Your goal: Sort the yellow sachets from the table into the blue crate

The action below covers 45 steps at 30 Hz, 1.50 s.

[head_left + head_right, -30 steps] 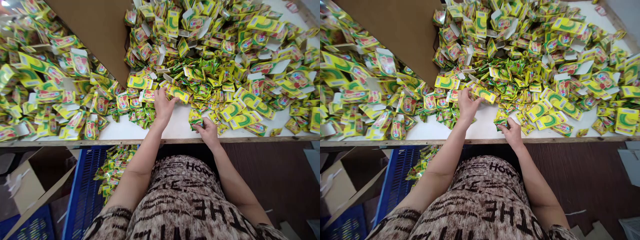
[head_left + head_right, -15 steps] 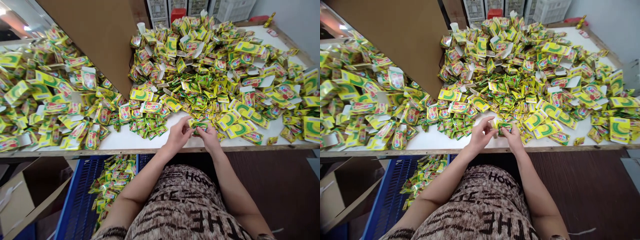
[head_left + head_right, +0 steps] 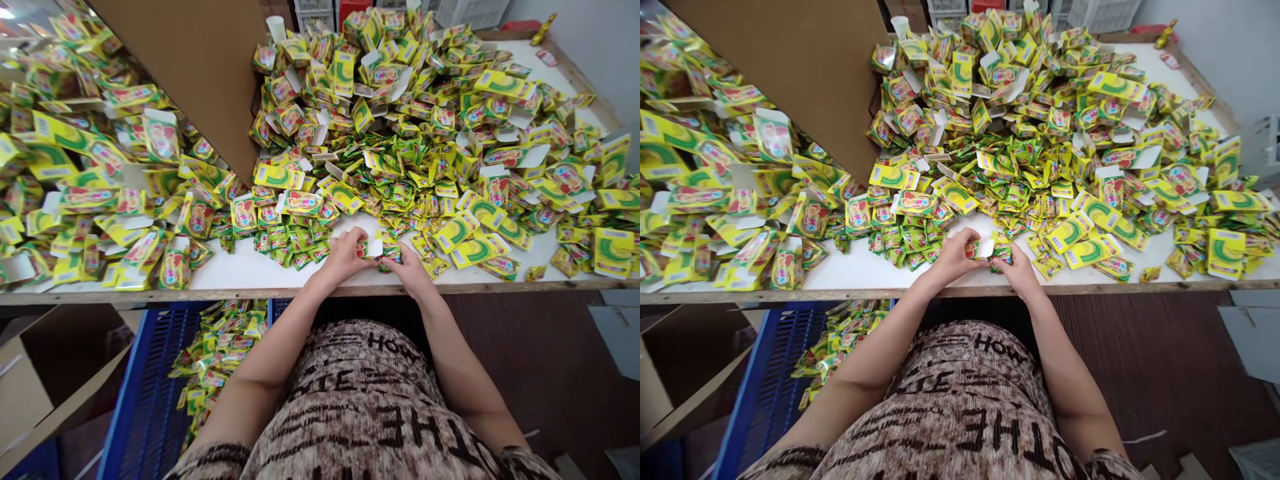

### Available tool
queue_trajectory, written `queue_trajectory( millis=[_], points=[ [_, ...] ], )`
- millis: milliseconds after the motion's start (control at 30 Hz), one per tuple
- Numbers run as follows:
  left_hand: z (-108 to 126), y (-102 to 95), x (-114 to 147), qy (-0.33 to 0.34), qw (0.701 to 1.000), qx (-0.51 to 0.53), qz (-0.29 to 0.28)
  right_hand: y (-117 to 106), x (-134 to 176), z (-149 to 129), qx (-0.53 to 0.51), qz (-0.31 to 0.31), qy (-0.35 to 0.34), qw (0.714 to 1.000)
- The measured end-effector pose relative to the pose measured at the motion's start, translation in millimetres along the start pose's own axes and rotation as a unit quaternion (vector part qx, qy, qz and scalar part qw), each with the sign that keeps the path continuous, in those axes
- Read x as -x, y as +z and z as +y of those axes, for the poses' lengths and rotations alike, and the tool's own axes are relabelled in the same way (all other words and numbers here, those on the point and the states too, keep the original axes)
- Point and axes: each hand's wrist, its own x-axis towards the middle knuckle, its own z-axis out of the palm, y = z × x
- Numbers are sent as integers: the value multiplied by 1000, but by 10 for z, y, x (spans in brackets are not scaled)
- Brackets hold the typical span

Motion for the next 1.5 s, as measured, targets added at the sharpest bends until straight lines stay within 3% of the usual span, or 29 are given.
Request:
queue_trajectory(
  millis=[100, 167, 333, 467, 667, 867, 933, 1000, 1067, 1133, 1200, 1300, 1500],
  points=[
    [42, 61, 47, -23, 999, -20, -7, -7, 55, -115, 40, 166, -108, 979],
    [94, 163, 78, -22, 998, -50, 22, 33, 89, -232, 48, 216, -179, 959],
    [281, 403, 103, -50, 994, -47, 86, 186, 111, -397, 235, 178, -253, 921],
    [352, 455, 112, -79, 991, -38, 105, 177, 103, -389, 349, 137, -280, 884],
    [375, 451, 199, -79, 993, -3, 84, 132, 71, -555, 470, 43, -202, 858],
    [361, 308, 232, -62, 994, 71, 64, 97, 63, -799, 562, -65, -161, 809],
    [298, 199, 230, -43, 990, 136, 21, 47, 58, -846, 536, -124, -181, 815],
    [221, 103, 228, -38, 966, 254, -22, -1, 40, -866, 470, -138, -202, 848],
    [160, 56, 229, -49, 917, 392, -48, -27, 4, -858, 402, -102, -220, 883],
    [130, 62, 234, -63, 867, 491, -54, -30, -44, -830, 368, -63, -249, 894],
    [122, 100, 241, -74, 840, 535, -48, -22, -89, -794, 381, -62, -293, 874],
    [103, 160, 255, -84, 824, 559, -38, -12, -125, -746, 437, -93, -351, 823],
    [-3, 216, 273, -62, 841, 537, -2, 71, -101, -707, 526, -201, -353, 747]
  ],
)
